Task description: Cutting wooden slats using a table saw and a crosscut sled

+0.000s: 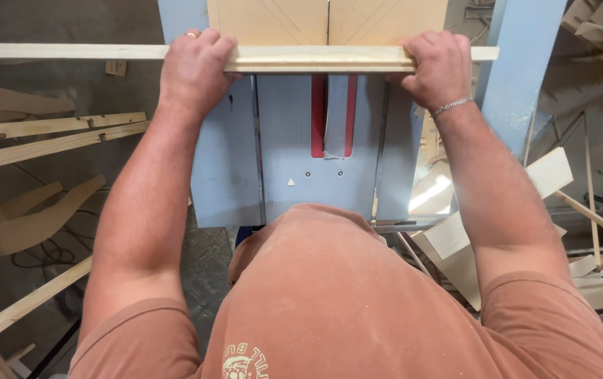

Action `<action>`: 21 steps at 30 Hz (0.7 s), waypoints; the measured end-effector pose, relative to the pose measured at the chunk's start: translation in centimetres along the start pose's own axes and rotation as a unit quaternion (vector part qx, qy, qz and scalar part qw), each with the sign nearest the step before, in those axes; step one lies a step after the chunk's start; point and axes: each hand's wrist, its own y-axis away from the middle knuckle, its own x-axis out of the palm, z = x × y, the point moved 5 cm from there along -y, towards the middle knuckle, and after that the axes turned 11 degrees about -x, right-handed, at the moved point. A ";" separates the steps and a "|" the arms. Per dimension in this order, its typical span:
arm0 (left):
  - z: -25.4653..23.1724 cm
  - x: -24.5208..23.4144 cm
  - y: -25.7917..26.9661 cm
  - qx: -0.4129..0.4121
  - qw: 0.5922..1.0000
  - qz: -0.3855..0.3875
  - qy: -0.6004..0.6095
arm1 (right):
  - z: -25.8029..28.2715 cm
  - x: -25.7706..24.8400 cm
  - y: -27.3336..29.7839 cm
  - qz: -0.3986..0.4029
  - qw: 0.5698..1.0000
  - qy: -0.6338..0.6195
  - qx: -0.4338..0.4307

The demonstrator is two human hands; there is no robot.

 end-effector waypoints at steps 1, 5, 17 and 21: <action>0.2 0.5 0.1 -0.005 1.000 -0.002 0.010 | -0.3 0.4 0.2 -0.002 1.000 -0.003 -0.004; 0.0 0.8 0.7 -0.013 1.000 -0.004 0.021 | -0.7 1.4 0.6 0.007 1.000 0.003 0.007; -3.4 -1.1 8.8 -0.005 0.998 -0.004 0.065 | 4.6 1.0 8.1 -0.028 0.999 0.015 0.014; -5.1 -1.6 12.7 0.010 0.997 0.006 0.081 | 6.8 1.6 12.2 -0.027 1.000 0.000 0.009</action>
